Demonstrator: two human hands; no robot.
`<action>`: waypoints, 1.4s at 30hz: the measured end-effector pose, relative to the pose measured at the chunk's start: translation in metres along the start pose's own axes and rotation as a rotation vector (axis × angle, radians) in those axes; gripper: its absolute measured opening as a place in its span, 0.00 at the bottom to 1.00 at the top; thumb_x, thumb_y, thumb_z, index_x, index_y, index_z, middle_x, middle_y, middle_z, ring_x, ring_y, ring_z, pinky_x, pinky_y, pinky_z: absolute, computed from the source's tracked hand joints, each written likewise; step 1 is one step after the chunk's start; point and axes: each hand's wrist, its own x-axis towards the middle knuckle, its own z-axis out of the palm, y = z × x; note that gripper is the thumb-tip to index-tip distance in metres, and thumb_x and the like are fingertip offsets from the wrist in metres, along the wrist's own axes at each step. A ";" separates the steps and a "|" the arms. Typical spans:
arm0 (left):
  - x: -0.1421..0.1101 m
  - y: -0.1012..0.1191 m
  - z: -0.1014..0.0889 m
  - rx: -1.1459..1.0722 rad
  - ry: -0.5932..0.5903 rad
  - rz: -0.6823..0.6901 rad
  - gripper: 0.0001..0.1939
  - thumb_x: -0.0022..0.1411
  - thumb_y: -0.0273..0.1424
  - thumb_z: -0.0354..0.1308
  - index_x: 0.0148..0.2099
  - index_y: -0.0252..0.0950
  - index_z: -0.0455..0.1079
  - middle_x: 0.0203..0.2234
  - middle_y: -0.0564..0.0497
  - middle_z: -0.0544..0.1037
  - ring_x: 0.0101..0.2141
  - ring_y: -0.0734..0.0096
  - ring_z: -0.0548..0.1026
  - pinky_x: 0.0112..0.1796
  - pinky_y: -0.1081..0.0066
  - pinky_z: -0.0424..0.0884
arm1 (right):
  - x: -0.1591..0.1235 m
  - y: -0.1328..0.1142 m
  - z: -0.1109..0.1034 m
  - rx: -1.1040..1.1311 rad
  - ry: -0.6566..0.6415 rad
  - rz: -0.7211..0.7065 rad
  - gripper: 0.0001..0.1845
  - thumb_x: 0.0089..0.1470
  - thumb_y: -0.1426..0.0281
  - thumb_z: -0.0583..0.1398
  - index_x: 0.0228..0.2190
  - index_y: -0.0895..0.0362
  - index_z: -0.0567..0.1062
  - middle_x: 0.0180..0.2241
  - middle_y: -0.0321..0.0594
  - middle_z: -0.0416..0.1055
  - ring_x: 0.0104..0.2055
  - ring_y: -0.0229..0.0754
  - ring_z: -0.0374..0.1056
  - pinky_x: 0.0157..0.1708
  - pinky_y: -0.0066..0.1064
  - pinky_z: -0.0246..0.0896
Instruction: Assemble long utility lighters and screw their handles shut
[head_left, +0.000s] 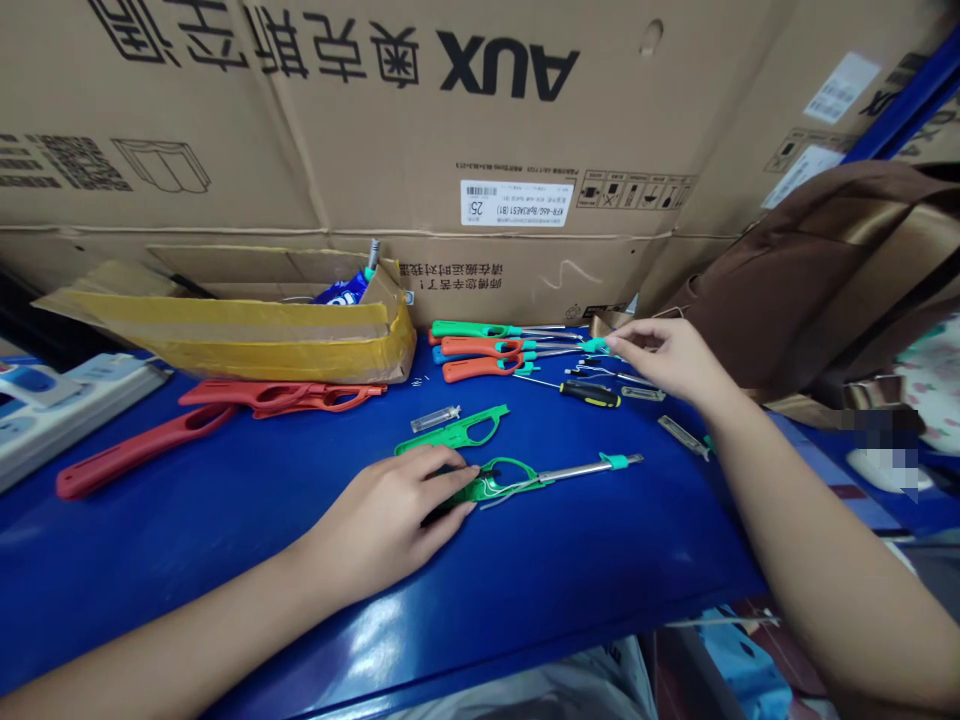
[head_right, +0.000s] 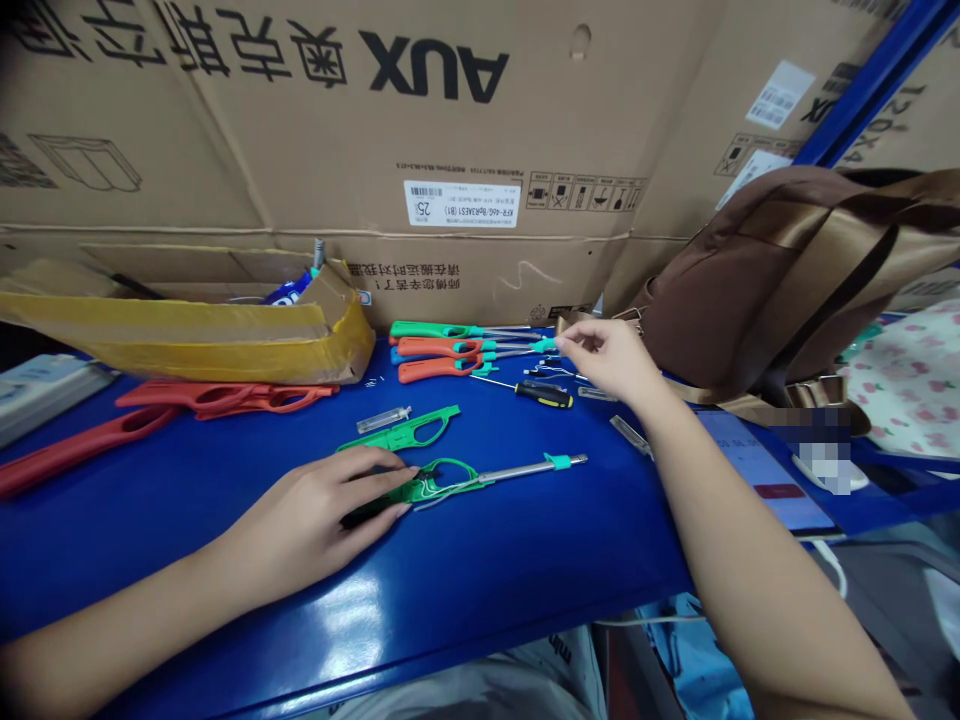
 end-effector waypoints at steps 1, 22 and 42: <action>0.000 0.001 0.000 -0.024 0.029 -0.024 0.16 0.71 0.34 0.56 0.57 0.39 0.75 0.48 0.45 0.80 0.46 0.59 0.80 0.45 0.62 0.80 | -0.006 -0.010 0.006 0.143 -0.051 0.024 0.16 0.50 0.56 0.66 0.29 0.58 0.80 0.23 0.39 0.74 0.23 0.39 0.66 0.23 0.31 0.60; 0.011 0.007 0.009 -0.189 0.186 -0.057 0.06 0.72 0.28 0.55 0.41 0.35 0.72 0.33 0.50 0.79 0.36 0.68 0.74 0.40 0.67 0.70 | -0.086 -0.071 0.063 0.331 -0.544 -0.411 0.07 0.59 0.67 0.63 0.37 0.58 0.78 0.30 0.37 0.73 0.24 0.32 0.64 0.24 0.25 0.61; 0.012 0.009 0.007 -0.201 0.006 -0.024 0.10 0.70 0.29 0.57 0.50 0.42 0.77 0.49 0.47 0.76 0.48 0.62 0.73 0.50 0.60 0.68 | -0.070 -0.064 0.039 0.164 -0.731 -0.361 0.09 0.63 0.67 0.59 0.32 0.56 0.76 0.28 0.33 0.72 0.27 0.33 0.64 0.29 0.26 0.59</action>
